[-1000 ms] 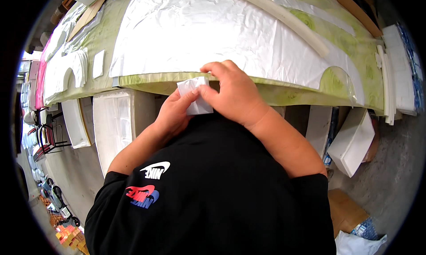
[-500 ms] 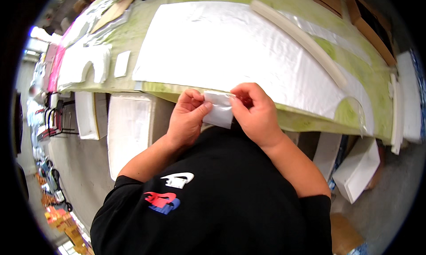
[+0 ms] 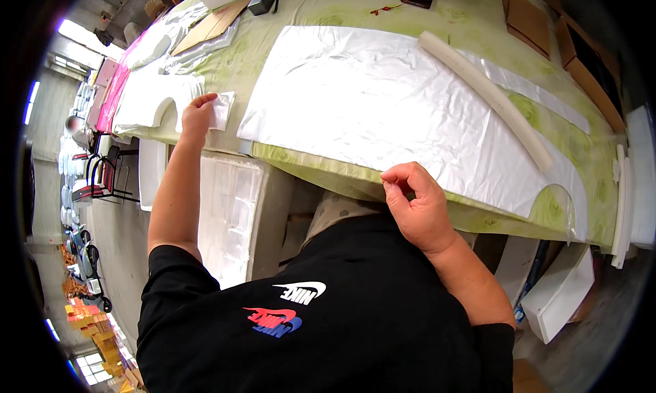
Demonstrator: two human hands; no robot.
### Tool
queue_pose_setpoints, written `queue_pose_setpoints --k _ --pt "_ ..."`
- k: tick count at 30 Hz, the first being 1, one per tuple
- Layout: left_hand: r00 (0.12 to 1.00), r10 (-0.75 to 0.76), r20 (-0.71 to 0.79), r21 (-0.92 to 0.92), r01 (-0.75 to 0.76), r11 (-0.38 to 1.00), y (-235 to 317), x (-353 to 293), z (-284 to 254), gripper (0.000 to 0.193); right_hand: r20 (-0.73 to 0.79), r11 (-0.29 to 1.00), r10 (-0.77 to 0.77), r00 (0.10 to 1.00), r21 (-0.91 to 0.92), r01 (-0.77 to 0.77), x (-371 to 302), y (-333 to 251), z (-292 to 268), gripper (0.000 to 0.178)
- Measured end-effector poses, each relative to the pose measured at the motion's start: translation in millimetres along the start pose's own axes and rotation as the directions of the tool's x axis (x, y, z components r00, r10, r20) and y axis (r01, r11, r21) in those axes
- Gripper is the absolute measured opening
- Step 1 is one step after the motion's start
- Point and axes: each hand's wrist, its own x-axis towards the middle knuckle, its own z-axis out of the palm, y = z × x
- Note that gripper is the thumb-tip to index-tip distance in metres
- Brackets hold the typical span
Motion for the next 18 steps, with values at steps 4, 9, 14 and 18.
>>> queue_pose_setpoints --k 4,9,14,18 --pt "0.872 0.482 -0.089 0.524 -0.370 0.767 -36.1 21.2 5.8 0.028 -0.065 0.990 -0.099 0.993 -0.108 0.091 -0.3 -4.2 -10.7 0.014" --pt "0.746 0.654 0.127 0.539 -0.605 0.586 -21.9 -7.3 23.4 0.028 -0.171 0.756 -0.422 0.890 -0.609 0.242 9.2 -1.9 -64.8 0.021" --pt "0.836 0.520 0.178 0.559 -0.520 0.645 -55.5 13.9 20.0 0.033 -0.196 0.263 -0.388 0.901 -0.960 -0.096 20.2 23.1 -148.5 0.036" --pt "0.857 0.498 0.132 0.475 -0.496 0.727 -51.8 16.5 24.7 0.034 -0.277 0.217 -0.212 0.937 -0.948 -0.231 14.7 30.2 -198.8 0.046"
